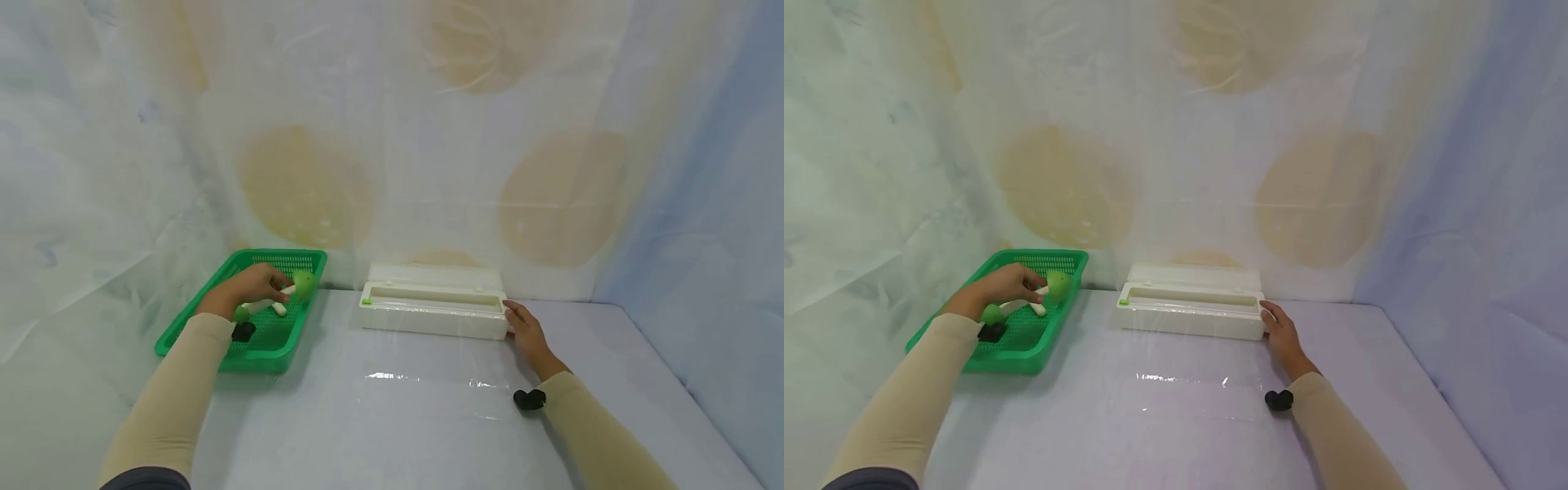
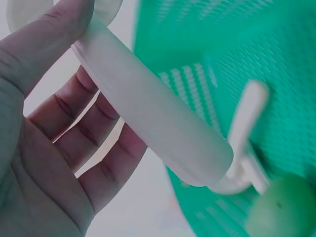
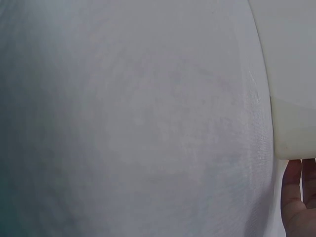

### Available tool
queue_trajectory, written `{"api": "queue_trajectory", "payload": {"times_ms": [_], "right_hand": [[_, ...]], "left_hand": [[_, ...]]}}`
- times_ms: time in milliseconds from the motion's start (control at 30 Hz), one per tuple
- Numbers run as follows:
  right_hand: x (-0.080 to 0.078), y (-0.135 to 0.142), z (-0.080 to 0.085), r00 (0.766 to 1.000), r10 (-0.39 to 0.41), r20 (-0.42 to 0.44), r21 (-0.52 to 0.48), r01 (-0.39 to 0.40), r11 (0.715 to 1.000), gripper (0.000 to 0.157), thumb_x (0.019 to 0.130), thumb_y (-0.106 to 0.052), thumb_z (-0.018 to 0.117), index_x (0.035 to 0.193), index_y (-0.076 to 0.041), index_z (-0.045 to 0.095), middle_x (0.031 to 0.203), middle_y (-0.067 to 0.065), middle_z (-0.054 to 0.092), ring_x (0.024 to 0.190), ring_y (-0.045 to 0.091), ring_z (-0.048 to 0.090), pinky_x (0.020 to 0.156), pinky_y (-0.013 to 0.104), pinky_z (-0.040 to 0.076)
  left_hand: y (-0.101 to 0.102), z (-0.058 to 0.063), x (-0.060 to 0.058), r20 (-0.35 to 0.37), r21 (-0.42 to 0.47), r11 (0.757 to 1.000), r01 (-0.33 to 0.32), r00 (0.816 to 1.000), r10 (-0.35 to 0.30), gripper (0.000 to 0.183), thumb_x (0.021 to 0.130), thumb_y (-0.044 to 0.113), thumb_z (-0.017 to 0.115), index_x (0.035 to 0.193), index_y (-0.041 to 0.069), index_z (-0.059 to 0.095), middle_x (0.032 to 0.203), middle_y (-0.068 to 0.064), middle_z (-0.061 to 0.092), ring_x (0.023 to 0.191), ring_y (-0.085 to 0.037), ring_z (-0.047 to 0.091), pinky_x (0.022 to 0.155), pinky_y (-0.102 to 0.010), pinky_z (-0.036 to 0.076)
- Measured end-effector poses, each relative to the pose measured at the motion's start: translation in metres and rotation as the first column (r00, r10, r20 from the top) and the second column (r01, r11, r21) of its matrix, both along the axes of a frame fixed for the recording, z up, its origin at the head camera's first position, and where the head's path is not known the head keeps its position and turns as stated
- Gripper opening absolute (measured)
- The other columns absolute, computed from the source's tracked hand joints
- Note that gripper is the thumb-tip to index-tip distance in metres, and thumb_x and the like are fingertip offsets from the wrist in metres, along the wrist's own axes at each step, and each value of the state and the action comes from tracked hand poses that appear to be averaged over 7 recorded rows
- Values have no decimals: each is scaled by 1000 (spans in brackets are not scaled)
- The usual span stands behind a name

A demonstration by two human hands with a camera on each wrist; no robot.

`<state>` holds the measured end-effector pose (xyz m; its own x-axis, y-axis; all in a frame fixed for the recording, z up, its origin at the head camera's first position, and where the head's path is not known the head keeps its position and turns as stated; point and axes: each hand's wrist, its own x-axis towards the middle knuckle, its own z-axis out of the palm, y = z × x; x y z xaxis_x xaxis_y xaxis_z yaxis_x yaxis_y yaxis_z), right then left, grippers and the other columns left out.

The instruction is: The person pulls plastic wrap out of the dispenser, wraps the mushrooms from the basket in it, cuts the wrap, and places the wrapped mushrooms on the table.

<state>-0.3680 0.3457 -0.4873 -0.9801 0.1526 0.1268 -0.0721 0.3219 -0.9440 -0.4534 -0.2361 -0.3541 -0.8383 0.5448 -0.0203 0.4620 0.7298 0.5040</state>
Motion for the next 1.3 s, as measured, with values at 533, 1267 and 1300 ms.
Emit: {"api": "queue_trajectory", "payload": {"times_ms": [533, 1267, 1300], "right_hand": [[4, 3, -1, 1000, -11, 0, -10, 11, 1000, 53, 107, -35, 38, 151, -6, 31, 154, 19, 28, 131, 36, 37, 99, 51, 41], [1, -5, 7, 1000, -14, 27, -38, 15, 999, 50, 107, -31, 38, 150, -5, 32, 152, 21, 31, 131, 38, 37, 101, 53, 39], [1, -6, 7, 1000, -11, 27, -37, 12, 999, 50, 107, -30, 37, 150, -5, 31, 152, 22, 31, 131, 38, 36, 101, 53, 39]], "left_hand": [[104, 5, 24, -54, -91, 988, 127, 990, -132, 37, 84, 25, 78, 117, 12, 71, 92, 3, 64, 84, -18, 56, 70, -32, 51], [208, -41, 45, -280, -179, 942, 282, 904, -324, 31, 80, 29, 81, 110, 19, 76, 86, 12, 60, 80, -7, 56, 68, -24, 47], [212, -42, 47, -295, -189, 936, 296, 892, -342, 32, 80, 30, 81, 110, 20, 76, 86, 12, 61, 80, -7, 56, 69, -23, 47]]}}
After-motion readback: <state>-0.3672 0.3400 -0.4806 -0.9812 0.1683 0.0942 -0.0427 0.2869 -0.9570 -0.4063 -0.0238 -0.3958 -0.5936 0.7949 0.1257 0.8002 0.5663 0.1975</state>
